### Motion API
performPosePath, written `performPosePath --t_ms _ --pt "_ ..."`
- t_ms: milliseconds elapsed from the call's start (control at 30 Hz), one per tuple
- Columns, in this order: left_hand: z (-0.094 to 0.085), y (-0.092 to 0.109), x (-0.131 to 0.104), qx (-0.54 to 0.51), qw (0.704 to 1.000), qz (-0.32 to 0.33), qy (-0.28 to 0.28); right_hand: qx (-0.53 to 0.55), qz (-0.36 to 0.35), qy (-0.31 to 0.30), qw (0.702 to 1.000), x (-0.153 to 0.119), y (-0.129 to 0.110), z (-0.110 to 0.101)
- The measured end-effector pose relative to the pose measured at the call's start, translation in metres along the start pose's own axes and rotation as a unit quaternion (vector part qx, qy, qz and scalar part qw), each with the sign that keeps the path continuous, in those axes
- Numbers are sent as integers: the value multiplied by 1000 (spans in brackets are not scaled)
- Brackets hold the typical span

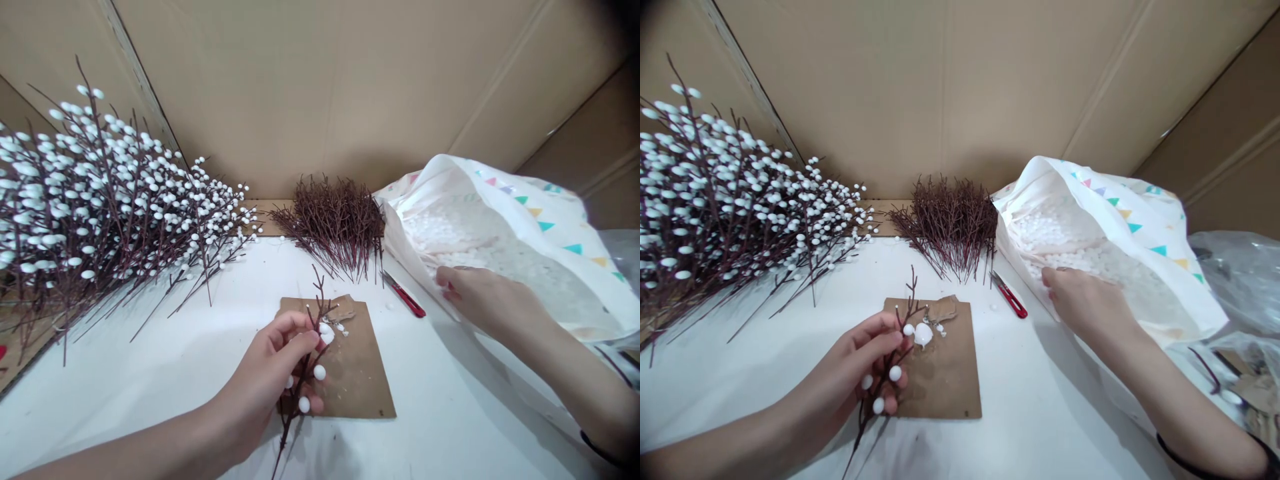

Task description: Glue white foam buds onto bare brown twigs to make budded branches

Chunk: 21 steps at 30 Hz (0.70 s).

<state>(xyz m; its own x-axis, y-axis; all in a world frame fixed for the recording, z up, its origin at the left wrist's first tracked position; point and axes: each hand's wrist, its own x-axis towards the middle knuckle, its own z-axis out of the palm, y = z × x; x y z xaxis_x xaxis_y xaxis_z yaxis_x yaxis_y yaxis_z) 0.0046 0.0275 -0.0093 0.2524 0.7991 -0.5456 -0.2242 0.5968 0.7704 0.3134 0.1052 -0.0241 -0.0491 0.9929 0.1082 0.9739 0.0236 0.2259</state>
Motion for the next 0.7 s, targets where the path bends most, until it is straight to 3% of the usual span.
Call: performPosePath --t_ms 233,433,600,700 --pt "0 2 -1 28 999 -19 1 -24 23 -3 999 -6 -2 -12" --pt "-2 -1 -1 20 1000 -16 5 -13 20 -14 1000 -5 4 -5" --pt "1 1 0 -15 1000 -8 15 -5 0 41 999 -4 1 -14" --pt "3 1 0 -18 1000 -2 20 22 -26 119 992 -19 -24 -32"
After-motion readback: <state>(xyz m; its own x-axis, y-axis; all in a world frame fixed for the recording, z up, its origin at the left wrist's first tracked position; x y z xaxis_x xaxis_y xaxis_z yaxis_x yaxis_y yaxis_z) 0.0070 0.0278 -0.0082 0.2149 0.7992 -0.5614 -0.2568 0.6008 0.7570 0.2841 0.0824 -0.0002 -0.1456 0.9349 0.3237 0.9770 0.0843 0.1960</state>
